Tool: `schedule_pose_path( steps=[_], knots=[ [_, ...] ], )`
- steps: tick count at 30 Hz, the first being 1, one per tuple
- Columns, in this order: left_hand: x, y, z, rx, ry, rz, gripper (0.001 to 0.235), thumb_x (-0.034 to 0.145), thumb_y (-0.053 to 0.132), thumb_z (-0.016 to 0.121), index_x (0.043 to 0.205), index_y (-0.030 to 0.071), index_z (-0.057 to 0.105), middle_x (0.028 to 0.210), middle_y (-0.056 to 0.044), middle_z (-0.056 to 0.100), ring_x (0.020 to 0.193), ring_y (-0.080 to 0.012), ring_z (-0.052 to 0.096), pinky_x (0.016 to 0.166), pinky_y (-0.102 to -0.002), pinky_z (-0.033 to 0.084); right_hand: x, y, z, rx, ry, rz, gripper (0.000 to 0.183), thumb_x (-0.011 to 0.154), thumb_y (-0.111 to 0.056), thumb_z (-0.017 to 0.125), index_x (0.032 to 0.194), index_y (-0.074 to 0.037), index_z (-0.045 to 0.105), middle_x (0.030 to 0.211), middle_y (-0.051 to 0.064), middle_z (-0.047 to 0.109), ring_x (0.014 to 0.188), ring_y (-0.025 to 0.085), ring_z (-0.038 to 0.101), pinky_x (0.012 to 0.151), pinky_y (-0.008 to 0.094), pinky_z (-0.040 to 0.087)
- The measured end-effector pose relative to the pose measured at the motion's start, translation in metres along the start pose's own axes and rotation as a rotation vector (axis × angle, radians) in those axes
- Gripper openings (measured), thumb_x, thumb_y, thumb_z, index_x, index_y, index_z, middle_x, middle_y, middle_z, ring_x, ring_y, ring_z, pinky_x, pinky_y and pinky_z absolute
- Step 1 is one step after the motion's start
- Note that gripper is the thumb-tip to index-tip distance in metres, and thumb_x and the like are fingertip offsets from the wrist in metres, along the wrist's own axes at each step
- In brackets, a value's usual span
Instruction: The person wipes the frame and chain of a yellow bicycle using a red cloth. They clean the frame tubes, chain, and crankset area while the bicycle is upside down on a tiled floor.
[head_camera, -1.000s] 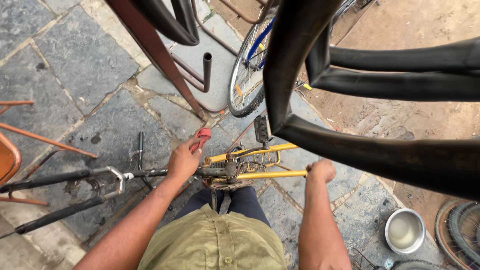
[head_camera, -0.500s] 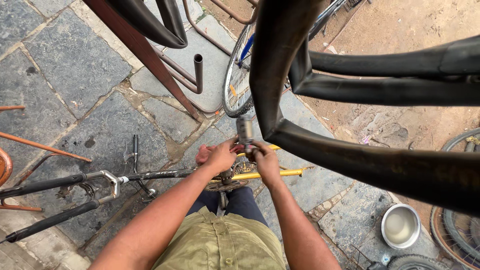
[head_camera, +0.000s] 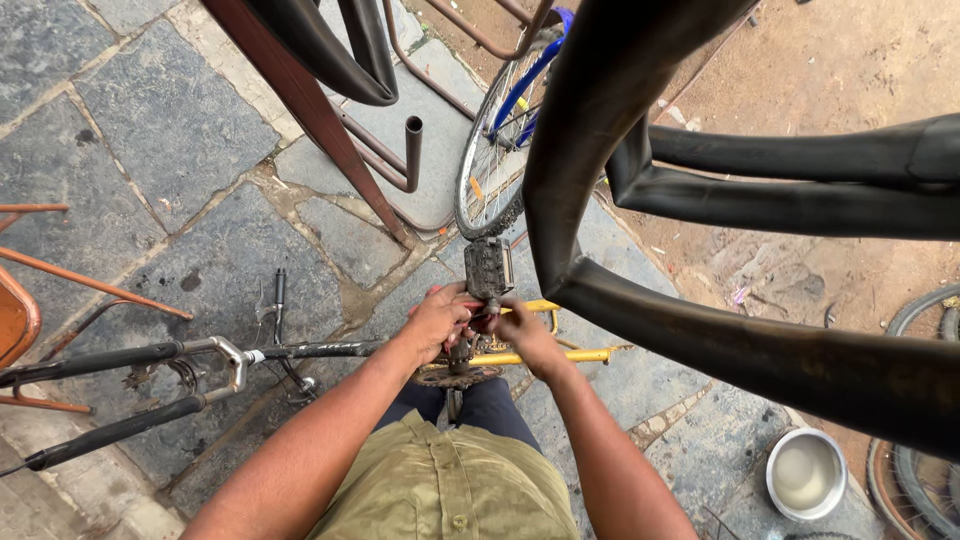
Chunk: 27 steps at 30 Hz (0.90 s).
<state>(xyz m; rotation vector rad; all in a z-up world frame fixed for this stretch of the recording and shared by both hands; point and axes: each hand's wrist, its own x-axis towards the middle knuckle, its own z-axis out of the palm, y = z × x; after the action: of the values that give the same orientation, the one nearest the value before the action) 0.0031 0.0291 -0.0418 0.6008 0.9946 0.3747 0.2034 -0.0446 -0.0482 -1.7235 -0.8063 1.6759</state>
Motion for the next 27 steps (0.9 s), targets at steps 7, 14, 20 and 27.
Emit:
schedule_pose_path(
  steps=[7,14,20,27],
  knots=[
    [-0.047,0.021,-0.003,0.87,0.294,0.336,0.038,0.089,0.016,0.067,0.126,0.01,0.062,0.112,-0.012,0.076,0.096,-0.0276,0.072,0.079,-0.042,0.058,-0.037,-0.051,0.0,-0.846,0.451,-0.486,0.014,0.087,-0.016,0.071,0.095,-0.011,0.081,0.086,0.015,0.072,0.082,0.037,0.068,0.074,0.049,0.052],
    [-0.06,0.05,0.021,1.255,0.239,0.375,0.024,0.09,0.023,0.068,0.108,0.008,0.074,0.094,-0.022,0.074,0.09,-0.0395,0.07,0.082,-0.054,0.051,-0.097,-0.137,0.014,-0.867,0.491,-0.878,0.01,0.081,-0.004,0.076,0.09,-0.007,0.074,0.085,0.008,0.07,0.08,0.03,0.068,0.071,0.045,0.052],
    [-0.074,0.071,0.058,1.137,0.22,0.352,0.022,0.097,0.018,0.055,0.108,0.008,0.071,0.089,-0.022,0.074,0.082,-0.0393,0.074,0.082,-0.054,0.052,-0.098,-0.128,0.035,-0.849,0.652,-0.896,0.009,0.081,-0.005,0.078,0.088,-0.01,0.076,0.082,0.007,0.065,0.078,0.03,0.06,0.071,0.045,0.048],
    [-0.1,0.08,0.047,1.229,0.345,0.682,0.015,0.092,0.015,0.065,0.089,0.002,0.071,0.082,-0.023,0.072,0.082,-0.0435,0.07,0.089,-0.058,0.05,-0.071,-0.118,0.046,-0.922,0.5,-0.944,0.01,0.081,-0.001,0.072,0.088,-0.007,0.07,0.081,0.008,0.062,0.077,0.03,0.06,0.07,0.042,0.048]
  ],
)
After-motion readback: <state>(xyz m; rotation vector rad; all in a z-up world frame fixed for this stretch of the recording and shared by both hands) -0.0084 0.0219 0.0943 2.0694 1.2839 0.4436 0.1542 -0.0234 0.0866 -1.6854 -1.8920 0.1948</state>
